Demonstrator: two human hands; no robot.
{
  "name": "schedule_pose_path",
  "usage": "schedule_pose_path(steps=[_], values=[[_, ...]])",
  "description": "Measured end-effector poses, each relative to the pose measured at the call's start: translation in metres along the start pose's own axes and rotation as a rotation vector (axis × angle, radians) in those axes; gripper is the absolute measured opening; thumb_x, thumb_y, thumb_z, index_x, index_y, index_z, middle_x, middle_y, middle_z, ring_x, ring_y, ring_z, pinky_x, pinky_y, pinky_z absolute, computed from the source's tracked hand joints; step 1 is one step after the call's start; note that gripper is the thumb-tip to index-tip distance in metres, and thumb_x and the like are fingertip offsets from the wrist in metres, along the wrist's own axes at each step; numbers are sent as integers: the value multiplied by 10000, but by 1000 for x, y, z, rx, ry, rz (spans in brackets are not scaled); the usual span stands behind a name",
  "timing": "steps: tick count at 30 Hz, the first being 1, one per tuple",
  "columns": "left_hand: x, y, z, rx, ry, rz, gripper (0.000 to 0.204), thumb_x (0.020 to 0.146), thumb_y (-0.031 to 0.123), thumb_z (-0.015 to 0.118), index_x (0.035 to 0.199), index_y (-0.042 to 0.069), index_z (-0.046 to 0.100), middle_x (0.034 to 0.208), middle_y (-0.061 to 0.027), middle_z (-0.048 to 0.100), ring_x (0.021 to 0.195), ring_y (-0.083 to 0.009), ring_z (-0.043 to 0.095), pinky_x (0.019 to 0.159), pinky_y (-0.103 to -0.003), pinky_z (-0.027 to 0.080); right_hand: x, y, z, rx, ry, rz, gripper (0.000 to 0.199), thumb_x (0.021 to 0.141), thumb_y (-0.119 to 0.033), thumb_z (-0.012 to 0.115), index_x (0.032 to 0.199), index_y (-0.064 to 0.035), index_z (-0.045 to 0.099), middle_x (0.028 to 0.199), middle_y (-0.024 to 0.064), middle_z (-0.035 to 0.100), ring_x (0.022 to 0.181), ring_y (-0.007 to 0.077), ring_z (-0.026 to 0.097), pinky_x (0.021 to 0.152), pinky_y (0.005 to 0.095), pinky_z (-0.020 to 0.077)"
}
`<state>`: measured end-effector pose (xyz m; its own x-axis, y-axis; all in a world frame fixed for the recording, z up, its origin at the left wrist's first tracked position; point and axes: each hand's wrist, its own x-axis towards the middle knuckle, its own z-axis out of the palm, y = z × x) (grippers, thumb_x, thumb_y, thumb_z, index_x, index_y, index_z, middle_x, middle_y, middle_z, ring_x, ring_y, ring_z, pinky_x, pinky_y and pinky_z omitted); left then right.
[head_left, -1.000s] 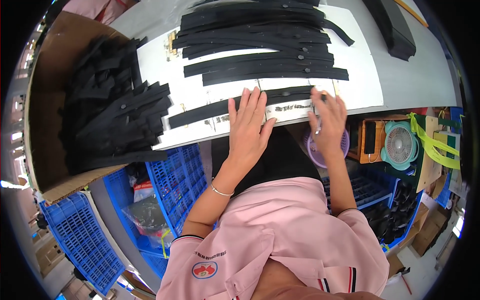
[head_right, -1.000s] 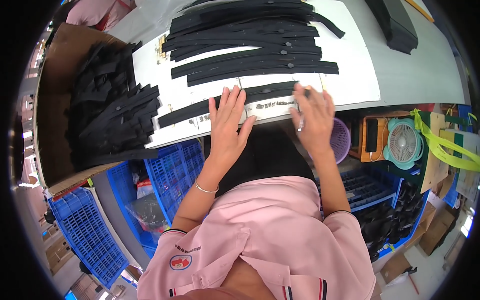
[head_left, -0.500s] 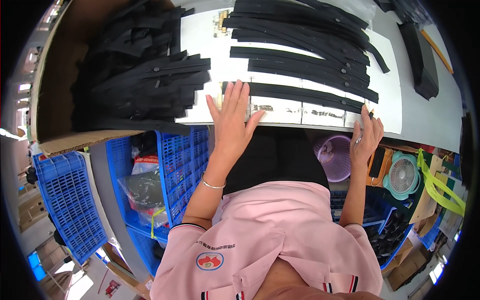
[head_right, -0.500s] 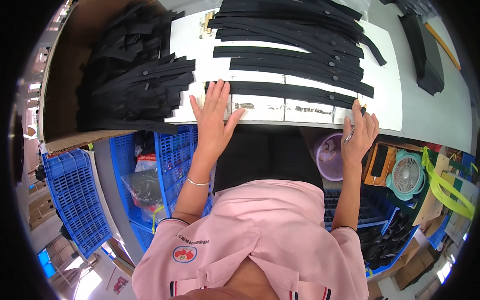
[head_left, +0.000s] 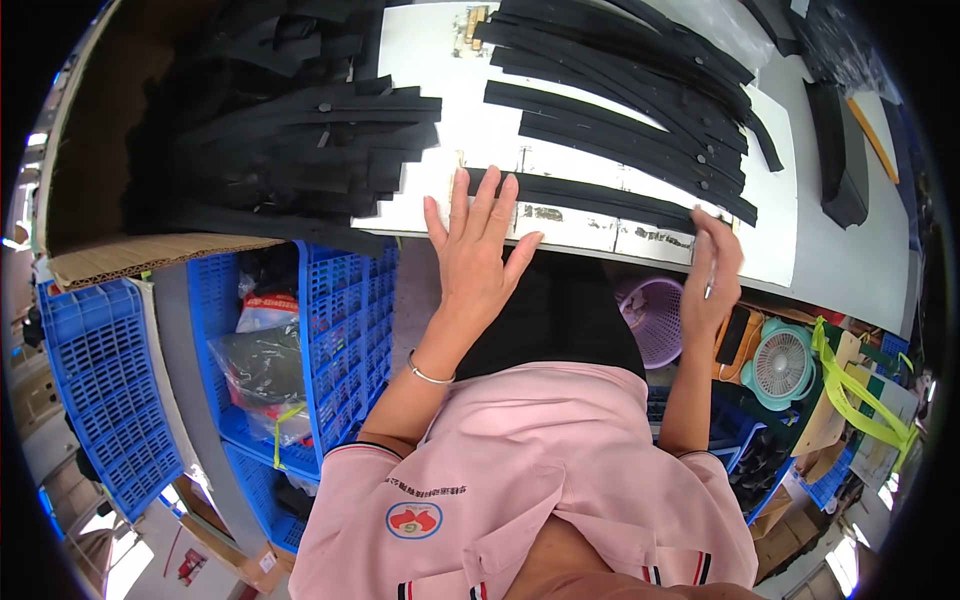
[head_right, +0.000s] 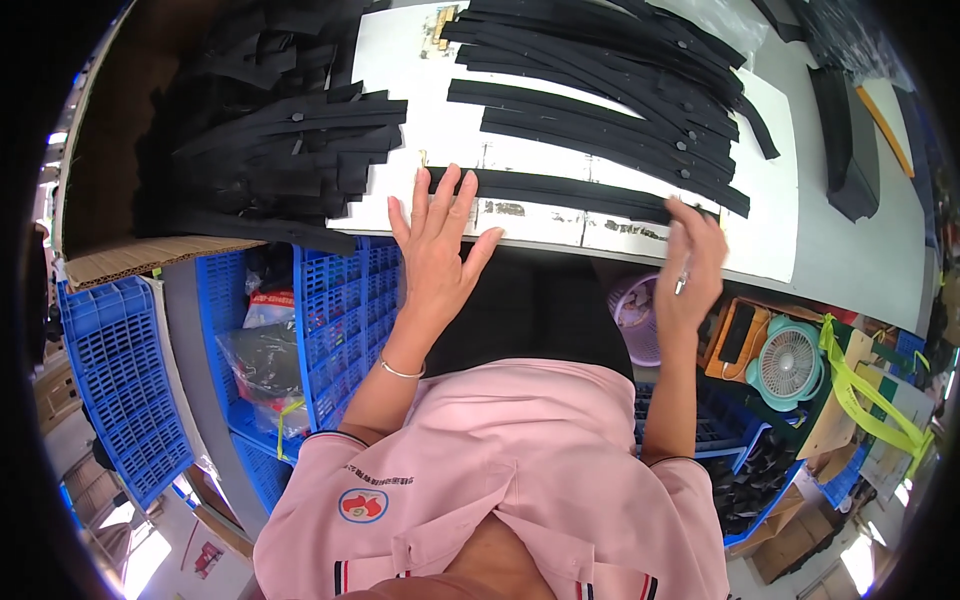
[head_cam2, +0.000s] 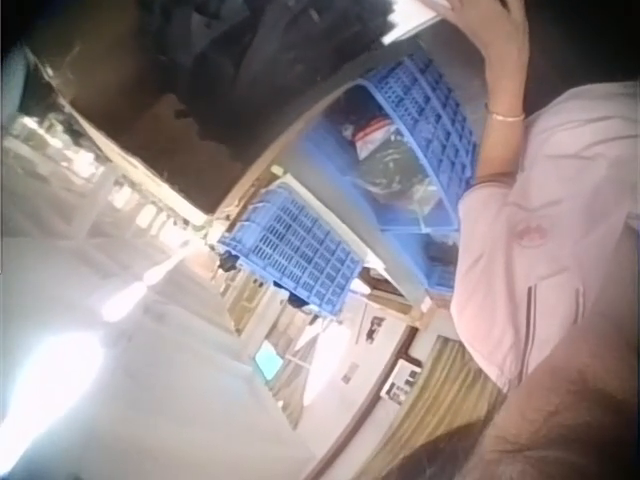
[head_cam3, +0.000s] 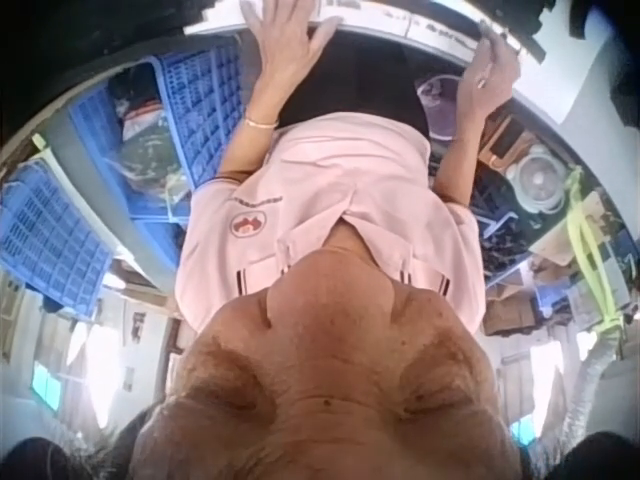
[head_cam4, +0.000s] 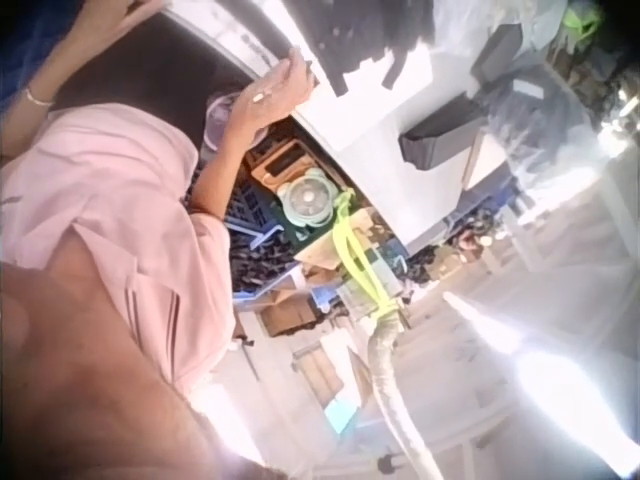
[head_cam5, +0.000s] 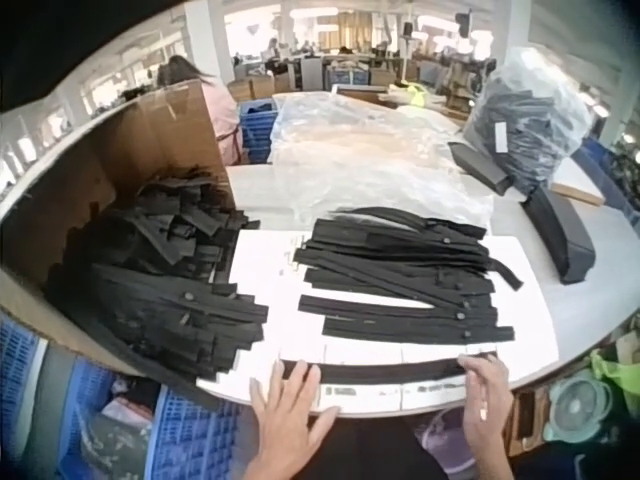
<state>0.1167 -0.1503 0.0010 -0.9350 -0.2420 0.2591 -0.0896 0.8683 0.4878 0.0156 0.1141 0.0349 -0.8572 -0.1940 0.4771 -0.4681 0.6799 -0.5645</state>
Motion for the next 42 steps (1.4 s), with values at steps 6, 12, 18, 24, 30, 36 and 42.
schedule_pose_path(steps=[6, 12, 18, 24, 30, 36, 42], values=[[-2, -1, 0, -8, 17, -13, 664, 941, 360, 738, 1521, 113, 530, 1597, -91, 471, 1546, -360, 300, 1231, -622, 72, 26, -76, 60, 547, -261, 247, 173, 1018, -94, 637, 1124, -14, 747, 982, 77, 771, 926, 161, 685, 848, 290, 528], [0, 0, 4, -7, 43, 5, 690, 896, 374, 776, 1484, 84, 562, 1572, -96, 495, 1529, -362, 330, 1221, -630, 107, 30, -78, 120, 548, -323, 125, 167, 998, -126, 685, 1039, 25, 743, 954, 93, 768, 740, 166, 705, 671, 272, 544], [-2, -2, 3, -35, 50, -11, 684, 901, 356, 771, 1498, 102, 555, 1584, -86, 488, 1536, -356, 321, 1226, -617, 85, 28, -82, 123, 513, -321, 65, 153, 997, -126, 686, 1022, 13, 745, 976, 84, 769, 759, 189, 720, 678, 291, 557], [-1, -1, 4, -22, 62, 3, 685, 888, 367, 782, 1470, 73, 574, 1565, -97, 503, 1530, -358, 332, 1225, -617, 104, 29, -83, 124, 477, -308, 12, 142, 997, -114, 684, 1031, 10, 744, 1004, 82, 763, 758, 184, 717, 673, 290, 562], [-2, -2, 4, -6, 62, 7, 687, 887, 366, 782, 1472, 73, 570, 1566, -101, 500, 1522, -371, 337, 1215, -635, 115, 29, -79, 116, 591, -415, 81, 153, 993, -114, 680, 1005, 17, 757, 904, 96, 765, 693, 181, 705, 626, 281, 538], [-1, -2, 6, 4, 59, 15, 686, 891, 362, 777, 1477, 76, 566, 1577, -97, 486, 1520, -376, 339, 1210, -647, 108, 28, -77, 118, 581, -417, 37, 180, 990, -138, 676, 961, 15, 767, 854, 84, 769, 652, 183, 699, 599, 279, 521], [0, -1, 6, 9, 38, 12, 701, 892, 352, 780, 1500, 94, 546, 1583, -93, 481, 1525, -371, 333, 1214, -636, 86, 30, -73, 112, 606, -461, 19, 202, 1012, -119, 653, 974, 50, 759, 828, 68, 755, 687, 95, 665, 607, 240, 508]])
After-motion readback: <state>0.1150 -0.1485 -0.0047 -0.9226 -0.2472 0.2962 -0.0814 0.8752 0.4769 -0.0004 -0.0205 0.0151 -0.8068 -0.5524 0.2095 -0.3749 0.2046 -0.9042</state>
